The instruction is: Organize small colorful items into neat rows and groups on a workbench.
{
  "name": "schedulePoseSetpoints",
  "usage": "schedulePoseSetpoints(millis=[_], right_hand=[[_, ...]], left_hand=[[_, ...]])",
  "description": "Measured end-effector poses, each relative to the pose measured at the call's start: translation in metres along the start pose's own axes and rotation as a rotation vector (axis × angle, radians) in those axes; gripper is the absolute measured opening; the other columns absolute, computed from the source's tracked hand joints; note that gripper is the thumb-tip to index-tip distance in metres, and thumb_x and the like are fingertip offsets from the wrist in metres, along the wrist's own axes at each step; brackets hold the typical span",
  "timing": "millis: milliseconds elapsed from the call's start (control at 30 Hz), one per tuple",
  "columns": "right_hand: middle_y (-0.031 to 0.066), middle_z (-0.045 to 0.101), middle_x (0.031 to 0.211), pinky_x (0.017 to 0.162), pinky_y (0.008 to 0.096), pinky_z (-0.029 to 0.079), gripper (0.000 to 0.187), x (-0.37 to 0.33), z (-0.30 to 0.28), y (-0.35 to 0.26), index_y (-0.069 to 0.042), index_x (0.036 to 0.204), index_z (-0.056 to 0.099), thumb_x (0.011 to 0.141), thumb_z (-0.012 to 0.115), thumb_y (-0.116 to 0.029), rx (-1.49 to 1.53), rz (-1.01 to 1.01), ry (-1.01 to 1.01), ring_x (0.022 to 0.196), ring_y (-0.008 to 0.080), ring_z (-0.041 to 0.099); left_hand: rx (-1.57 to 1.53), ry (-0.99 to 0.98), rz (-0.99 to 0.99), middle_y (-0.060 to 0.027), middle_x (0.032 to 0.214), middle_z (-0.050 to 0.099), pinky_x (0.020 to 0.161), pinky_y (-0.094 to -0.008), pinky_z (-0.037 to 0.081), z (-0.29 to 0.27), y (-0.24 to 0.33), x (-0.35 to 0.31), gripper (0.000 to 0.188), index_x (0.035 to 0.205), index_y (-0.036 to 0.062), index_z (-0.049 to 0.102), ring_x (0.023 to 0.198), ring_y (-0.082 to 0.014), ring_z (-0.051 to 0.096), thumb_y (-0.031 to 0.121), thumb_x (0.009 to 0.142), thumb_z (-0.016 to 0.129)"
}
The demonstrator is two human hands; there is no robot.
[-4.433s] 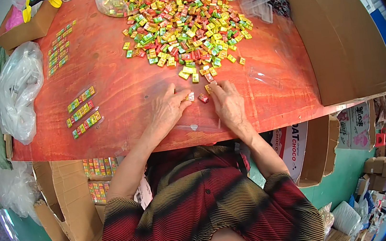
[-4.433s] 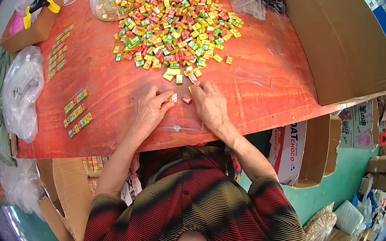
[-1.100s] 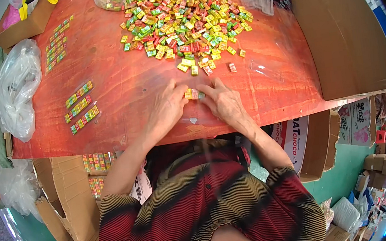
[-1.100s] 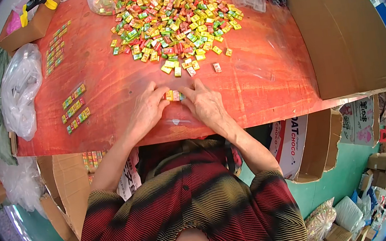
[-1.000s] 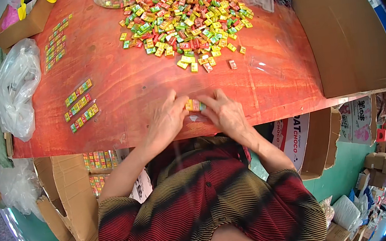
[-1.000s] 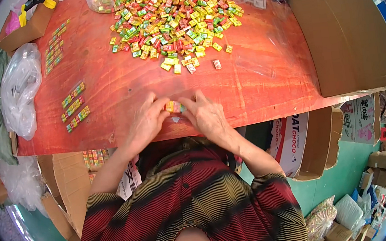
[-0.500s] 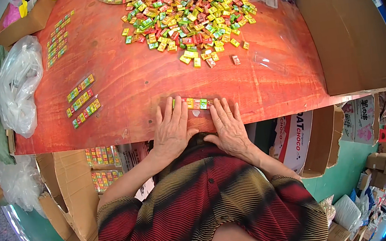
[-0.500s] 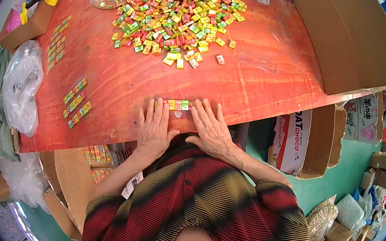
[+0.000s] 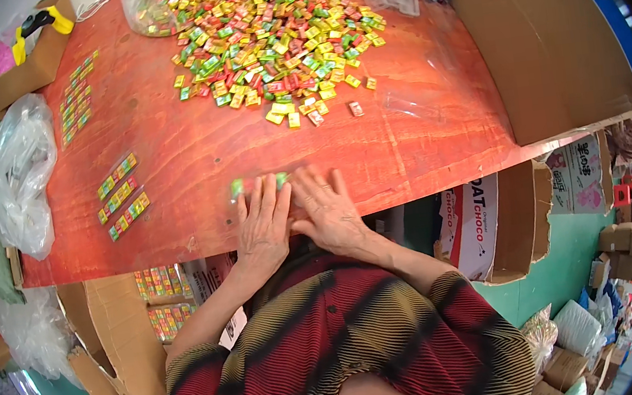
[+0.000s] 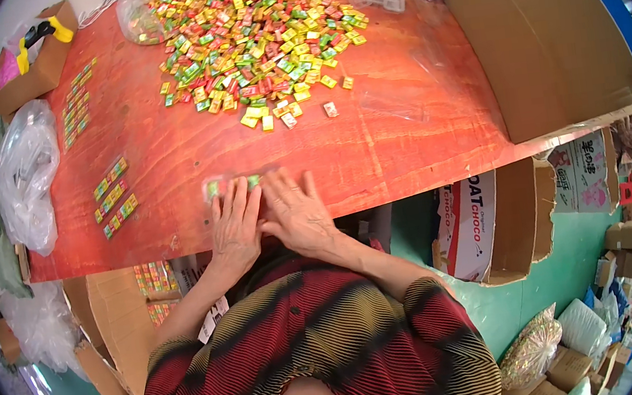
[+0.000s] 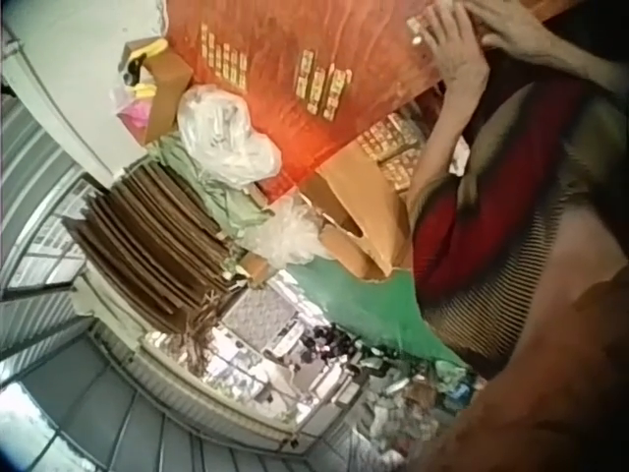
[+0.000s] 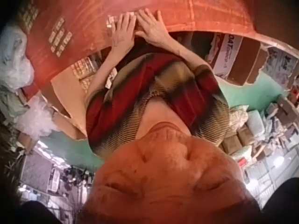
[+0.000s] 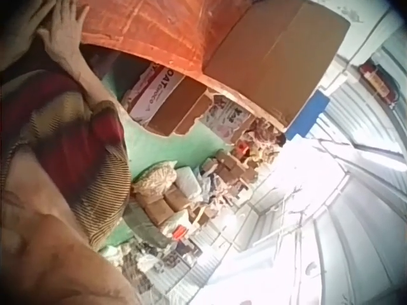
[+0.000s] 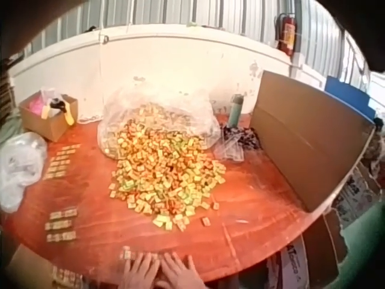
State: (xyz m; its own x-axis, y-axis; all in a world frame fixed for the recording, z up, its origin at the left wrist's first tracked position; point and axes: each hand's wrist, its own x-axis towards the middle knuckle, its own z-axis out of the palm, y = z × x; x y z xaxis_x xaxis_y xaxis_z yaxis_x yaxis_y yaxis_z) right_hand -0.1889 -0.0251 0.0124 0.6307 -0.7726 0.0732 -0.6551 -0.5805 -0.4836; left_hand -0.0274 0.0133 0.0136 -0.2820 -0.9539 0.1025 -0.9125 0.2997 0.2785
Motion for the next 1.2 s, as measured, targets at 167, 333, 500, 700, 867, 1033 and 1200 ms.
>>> schedulePoseSetpoints(millis=[167,333,500,700,867,1033,1200], right_hand=[[0.0158,0.05,0.12,0.098,0.0428,0.031,0.048,0.009,-0.019,0.03,-0.003,0.121,0.047,0.076,0.063,-0.011,0.306,-0.161,0.31,0.115,0.0318,0.044],[0.0134,0.055,0.098,0.08,0.0431,0.038,0.025,0.021,-0.074,0.106,-0.005,0.1,0.056,0.076,0.056,-0.01,-0.486,0.293,0.71,0.092,0.0315,0.05],[0.0101,0.054,0.084,0.075,0.0437,0.037,0.008,-0.006,-0.056,0.122,-0.01,0.084,0.058,0.076,0.056,-0.011,-0.522,0.403,0.527,0.08,0.0282,0.049],[0.0075,0.053,0.088,0.074,0.0429,0.037,0.018,-0.02,-0.029,0.069,-0.011,0.09,0.059,0.072,0.059,-0.014,-0.208,0.183,0.412,0.08,0.0267,0.049],[0.0114,0.055,0.095,0.073,0.0394,0.04,0.022,0.001,-0.057,0.097,-0.008,0.096,0.06,0.074,0.06,-0.007,-0.189,0.065,0.583,0.083,0.0295,0.052],[0.0142,0.052,0.1,0.079,0.0466,0.04,0.026,0.023,-0.109,0.215,-0.005,0.101,0.054,0.077,0.059,-0.014,-0.622,0.511,0.892,0.098,0.0333,0.049],[0.0116,0.053,0.098,0.077,0.0469,0.041,0.025,0.007,-0.099,0.215,-0.008,0.098,0.056,0.075,0.061,-0.015,-0.504,0.681,0.616,0.096,0.0321,0.05]], left_hand=[[-0.041,0.004,-0.078,-0.0212,0.137,0.028,0.101,-0.0532,0.017,-0.004,-0.004,0.004,0.063,0.131,0.0005,0.034,0.128,-0.0393,0.022,0.028,0.079,0.057],[0.035,0.045,-0.175,-0.0205,0.137,0.028,0.102,-0.0532,0.016,-0.011,-0.026,-0.008,0.066,0.131,0.0036,0.035,0.128,-0.0385,0.022,0.034,0.077,0.059],[0.076,0.043,-0.333,-0.0208,0.137,0.027,0.104,-0.0521,0.014,-0.018,-0.047,-0.017,0.063,0.131,0.003,0.034,0.129,-0.038,0.021,0.032,0.079,0.057],[0.085,0.116,-0.434,-0.019,0.139,0.027,0.105,-0.0509,0.013,-0.015,-0.056,-0.023,0.056,0.131,0.0037,0.034,0.131,-0.0347,0.019,0.023,0.082,0.053],[0.111,0.237,-0.402,-0.0189,0.138,0.029,0.104,-0.0518,0.012,-0.014,-0.038,-0.02,0.057,0.13,0.003,0.034,0.131,-0.0353,0.02,0.021,0.08,0.054],[-0.002,0.202,-0.028,-0.0168,0.137,0.031,0.102,-0.0538,0.017,-0.007,0.007,0.012,0.059,0.127,0.0028,0.04,0.129,-0.0351,0.024,0.029,0.077,0.058],[-0.116,0.082,0.067,-0.0174,0.134,0.034,0.1,-0.0555,0.021,0.013,0.03,0.053,0.054,0.12,0.0026,0.047,0.125,-0.0367,0.029,0.03,0.076,0.061]])
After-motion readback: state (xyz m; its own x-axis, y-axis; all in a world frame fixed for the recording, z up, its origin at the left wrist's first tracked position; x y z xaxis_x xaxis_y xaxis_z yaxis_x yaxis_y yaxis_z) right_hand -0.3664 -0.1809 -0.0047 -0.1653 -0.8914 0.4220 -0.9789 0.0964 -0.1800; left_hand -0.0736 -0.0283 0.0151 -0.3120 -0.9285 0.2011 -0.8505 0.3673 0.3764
